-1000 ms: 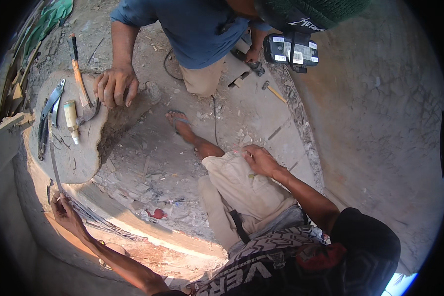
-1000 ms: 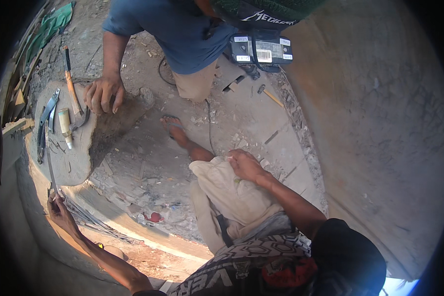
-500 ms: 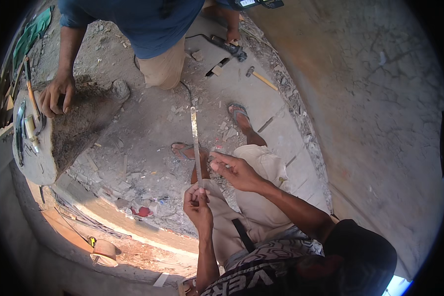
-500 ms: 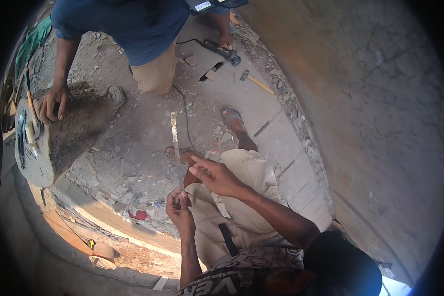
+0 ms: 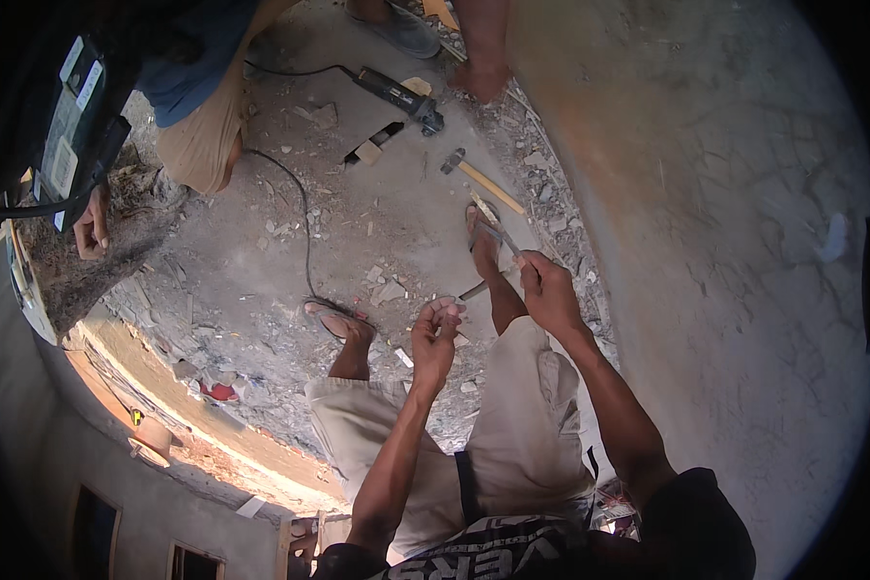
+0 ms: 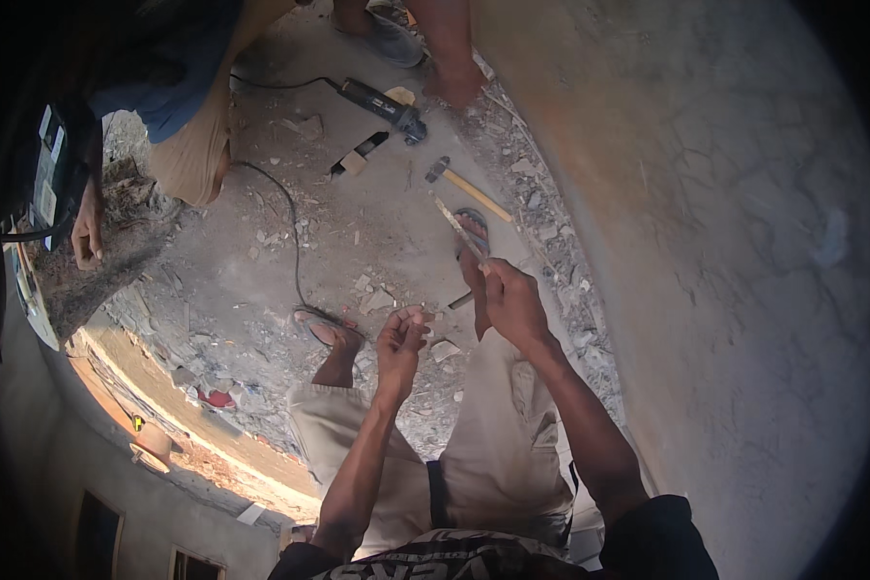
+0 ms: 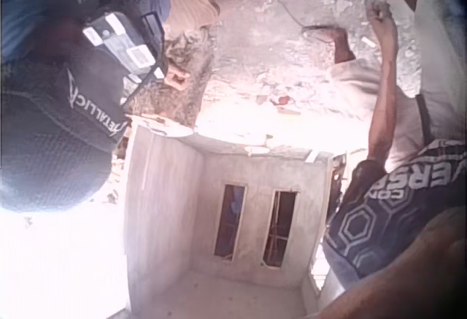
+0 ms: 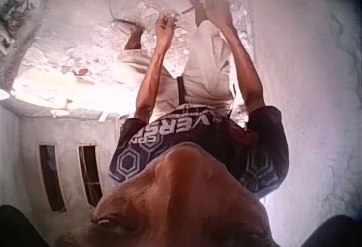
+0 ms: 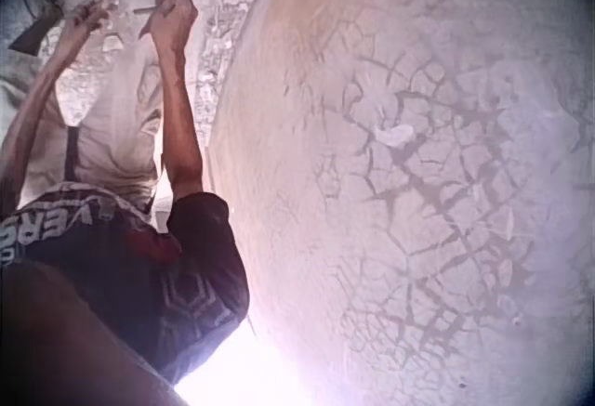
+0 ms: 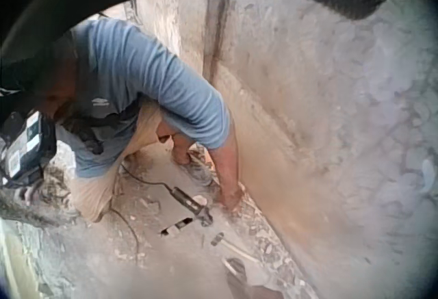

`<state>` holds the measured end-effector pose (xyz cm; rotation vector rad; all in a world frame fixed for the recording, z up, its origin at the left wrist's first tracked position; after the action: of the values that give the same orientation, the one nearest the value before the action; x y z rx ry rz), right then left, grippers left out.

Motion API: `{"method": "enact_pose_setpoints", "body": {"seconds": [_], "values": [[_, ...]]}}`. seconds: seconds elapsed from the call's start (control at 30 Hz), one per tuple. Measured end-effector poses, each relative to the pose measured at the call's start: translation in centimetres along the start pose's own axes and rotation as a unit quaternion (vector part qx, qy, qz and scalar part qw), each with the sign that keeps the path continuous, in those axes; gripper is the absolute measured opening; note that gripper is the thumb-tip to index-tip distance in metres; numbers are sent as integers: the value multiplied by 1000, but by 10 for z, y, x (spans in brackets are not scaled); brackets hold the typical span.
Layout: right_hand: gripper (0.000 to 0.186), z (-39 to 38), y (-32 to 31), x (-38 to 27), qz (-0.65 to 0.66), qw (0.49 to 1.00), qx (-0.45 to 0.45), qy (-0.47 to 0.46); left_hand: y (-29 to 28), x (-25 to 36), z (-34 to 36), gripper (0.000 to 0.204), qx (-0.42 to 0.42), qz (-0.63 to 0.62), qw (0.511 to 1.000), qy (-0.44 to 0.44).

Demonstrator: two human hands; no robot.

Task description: The person uses a hammer to tap a small metal component held by another person against a power tool. They then use a wrench to tighten a nut on the tool while the other person holds it steady.

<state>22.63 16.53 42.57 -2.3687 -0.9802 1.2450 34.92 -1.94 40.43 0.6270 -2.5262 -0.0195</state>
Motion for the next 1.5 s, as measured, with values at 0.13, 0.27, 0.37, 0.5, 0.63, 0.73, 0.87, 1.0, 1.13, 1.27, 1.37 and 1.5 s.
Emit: {"method": "enact_pose_setpoints", "body": {"seconds": [0.13, 0.27, 0.37, 0.5, 0.63, 0.73, 0.87, 1.0, 1.13, 1.27, 1.37, 1.5], "values": [[20, 26, -46, 65, -83, 996, -22, 22, 11, -34, 50, 26, 48, -69, 996, -2], [20, 47, -50, 88, -136, 990, -41, -19, 2, -47, 102, 23, 103, -28, 993, 43], [21, 82, -30, 100, -137, 988, -61, -31, -3, -58, 173, 24, 105, 5, 991, 78], [23, 164, 30, 134, -162, 979, -84, -91, -4, -76, 294, 29, 124, 69, 980, 143], [25, 243, 82, 162, -186, 962, -66, -190, 3, -70, 384, 38, 179, 77, 956, 218], [25, 276, 100, 177, -192, 954, -53, -222, 27, -71, 436, 38, 192, 58, 934, 295], [26, 304, 113, 194, -173, 947, -40, -267, 52, -77, 469, 39, 189, 99, 918, 334], [30, 322, 128, 207, -151, 937, -37, -312, 59, -93, 491, 36, 167, 13, 917, 362], [30, 325, 139, 207, -145, 933, -63, -324, 66, -103, 500, 29, 186, -52, 894, 405], [32, 333, 146, 211, -154, 916, -51, -367, 67, -109, 508, 30, 187, -87, 885, 418], [32, 336, 146, 210, -186, 911, -73, -361, 67, -111, 514, 30, 187, -134, 877, 422], [30, 343, 143, 207, -177, 902, -57, -391, 68, -108, 511, 29, 198, -135, 901, 363]]}}
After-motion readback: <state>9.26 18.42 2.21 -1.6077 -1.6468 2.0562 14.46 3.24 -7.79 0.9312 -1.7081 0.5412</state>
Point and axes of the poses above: each hand's wrist, its own z-axis towards the middle knuckle, its own y-axis out of the palm, x = y × z, the point moved 2 cm from there along z, towards the middle knuckle, and after that the axes turned 3 degrees about y, right-handed, at the moved point
